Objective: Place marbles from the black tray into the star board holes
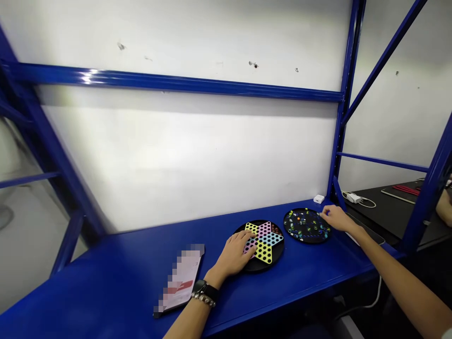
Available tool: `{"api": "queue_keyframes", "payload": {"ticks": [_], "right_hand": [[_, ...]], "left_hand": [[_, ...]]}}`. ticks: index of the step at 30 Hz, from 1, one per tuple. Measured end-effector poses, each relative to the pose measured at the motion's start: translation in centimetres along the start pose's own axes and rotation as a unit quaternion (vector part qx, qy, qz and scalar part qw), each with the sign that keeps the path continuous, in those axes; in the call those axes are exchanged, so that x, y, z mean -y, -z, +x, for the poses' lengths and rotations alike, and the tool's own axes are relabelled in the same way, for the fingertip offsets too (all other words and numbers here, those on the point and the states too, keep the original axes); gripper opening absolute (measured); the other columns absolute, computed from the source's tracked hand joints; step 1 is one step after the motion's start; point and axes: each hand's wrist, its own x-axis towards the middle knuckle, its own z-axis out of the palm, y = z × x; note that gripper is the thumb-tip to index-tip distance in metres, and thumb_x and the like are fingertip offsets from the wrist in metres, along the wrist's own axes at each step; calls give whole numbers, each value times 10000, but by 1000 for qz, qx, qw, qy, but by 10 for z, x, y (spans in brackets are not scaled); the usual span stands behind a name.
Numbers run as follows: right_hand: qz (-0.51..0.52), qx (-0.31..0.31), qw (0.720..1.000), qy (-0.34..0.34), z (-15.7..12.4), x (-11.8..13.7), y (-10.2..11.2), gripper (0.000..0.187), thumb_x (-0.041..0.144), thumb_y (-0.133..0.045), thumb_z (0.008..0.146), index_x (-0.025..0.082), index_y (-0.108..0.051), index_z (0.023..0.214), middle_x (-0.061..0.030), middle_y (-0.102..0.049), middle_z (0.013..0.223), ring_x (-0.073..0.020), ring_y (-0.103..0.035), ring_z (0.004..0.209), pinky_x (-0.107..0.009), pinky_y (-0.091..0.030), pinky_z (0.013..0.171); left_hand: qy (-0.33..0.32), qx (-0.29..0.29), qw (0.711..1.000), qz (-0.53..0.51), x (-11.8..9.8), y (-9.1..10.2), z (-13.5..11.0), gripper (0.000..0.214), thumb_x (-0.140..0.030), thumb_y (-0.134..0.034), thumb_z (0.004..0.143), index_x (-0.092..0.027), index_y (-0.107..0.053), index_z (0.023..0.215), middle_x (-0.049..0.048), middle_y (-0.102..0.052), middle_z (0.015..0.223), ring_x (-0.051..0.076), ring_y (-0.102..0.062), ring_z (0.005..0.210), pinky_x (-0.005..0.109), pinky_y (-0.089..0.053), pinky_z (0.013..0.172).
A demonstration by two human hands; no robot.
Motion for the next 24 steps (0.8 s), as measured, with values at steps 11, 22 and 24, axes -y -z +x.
{"api": "queue_keyframes", "payload": {"ticks": [11,22,24], "right_hand": [[-69,95,992,-42,-6,-20,-22,189,371,-744,771,198,-670,744,-74,-694,849,-214,-654,830,-248,-402,627],[633,100,758,-125,-13,0,1,275,412,-515,951,229,-459,754,131,-213,473,-61,-135,348,-177,-199,326],[606,109,776,-138,-14,5,-1,264,396,-428,967,236,-443,757,121,-209,485,-73,-135,353,-183,-199,334]], "left_hand": [[5,2,1000,2,2,0,0,369,-389,-523,947,-282,-627,1285,57,-604,1430,284,-522,1350,478,-398,1153],[4,-3,1000,3,0,0,-1,359,-378,-526,932,-274,-634,1258,60,-612,1414,289,-527,1340,482,-402,1149],[5,-2,1000,2,-1,0,-1,364,-378,-522,936,-271,-632,1266,67,-610,1418,289,-528,1338,481,-401,1149]]}}
